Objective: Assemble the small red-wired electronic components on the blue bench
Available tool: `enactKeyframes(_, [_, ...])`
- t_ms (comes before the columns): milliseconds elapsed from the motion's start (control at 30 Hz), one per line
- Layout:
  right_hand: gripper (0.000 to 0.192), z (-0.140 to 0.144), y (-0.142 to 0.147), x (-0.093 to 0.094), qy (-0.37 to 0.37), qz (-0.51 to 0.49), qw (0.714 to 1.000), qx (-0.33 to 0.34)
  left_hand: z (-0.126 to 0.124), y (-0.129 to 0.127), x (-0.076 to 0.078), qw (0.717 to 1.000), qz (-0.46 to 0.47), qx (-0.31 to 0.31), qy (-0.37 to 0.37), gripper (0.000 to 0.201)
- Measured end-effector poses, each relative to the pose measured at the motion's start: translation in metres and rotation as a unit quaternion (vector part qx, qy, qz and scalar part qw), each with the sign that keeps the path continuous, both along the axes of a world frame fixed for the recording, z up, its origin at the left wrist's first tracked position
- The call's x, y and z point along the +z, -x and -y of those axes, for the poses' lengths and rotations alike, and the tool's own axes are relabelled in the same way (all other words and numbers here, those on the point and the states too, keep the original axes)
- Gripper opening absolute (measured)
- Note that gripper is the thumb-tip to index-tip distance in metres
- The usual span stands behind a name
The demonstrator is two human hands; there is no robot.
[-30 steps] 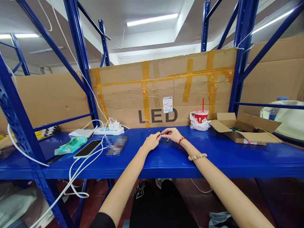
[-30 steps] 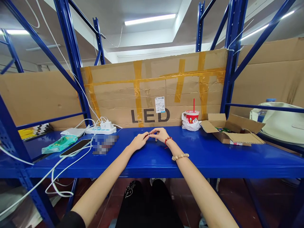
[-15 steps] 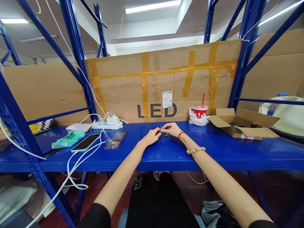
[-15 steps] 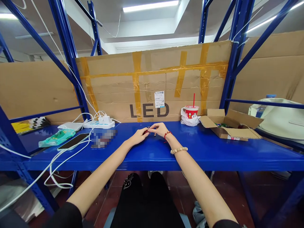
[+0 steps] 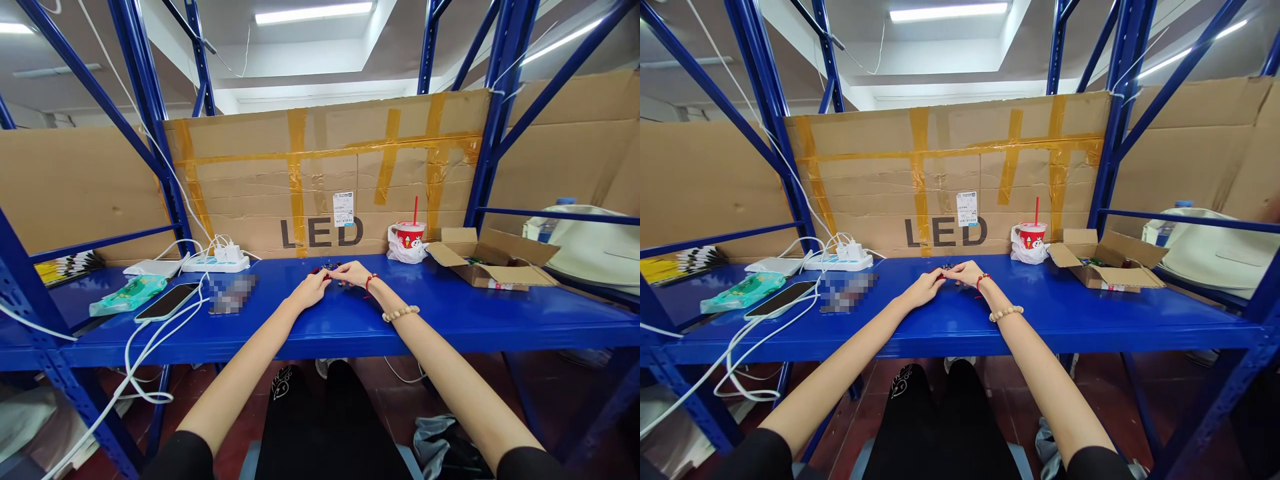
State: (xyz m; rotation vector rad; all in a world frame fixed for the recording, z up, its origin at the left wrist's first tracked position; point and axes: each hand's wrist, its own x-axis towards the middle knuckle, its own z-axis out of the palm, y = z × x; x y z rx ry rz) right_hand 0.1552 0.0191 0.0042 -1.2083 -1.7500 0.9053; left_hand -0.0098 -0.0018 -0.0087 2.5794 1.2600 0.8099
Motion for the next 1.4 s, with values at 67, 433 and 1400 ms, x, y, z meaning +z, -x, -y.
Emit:
enactKeyframes(67, [0.038,0.0021,0.0012,0.0019,0.024,-0.003,1.000,-0.013,0.0015,0.0003,0.0004,1.000,0.002,0.002,-0.006,0.021])
enactKeyframes(433, [0.037,0.0017,0.0028,0.0026,0.043,-0.044,0.997,-0.040,0.0007,-0.0017,0.0024,1.000,0.013,0.012,-0.016,0.020])
enactKeyframes(1400, [0.041,-0.0015,-0.0024,-0.0026,-0.035,-0.006,0.999,0.036,0.0010,-0.0003,0.0035,0.998,-0.025,0.057,-0.016,0.023])
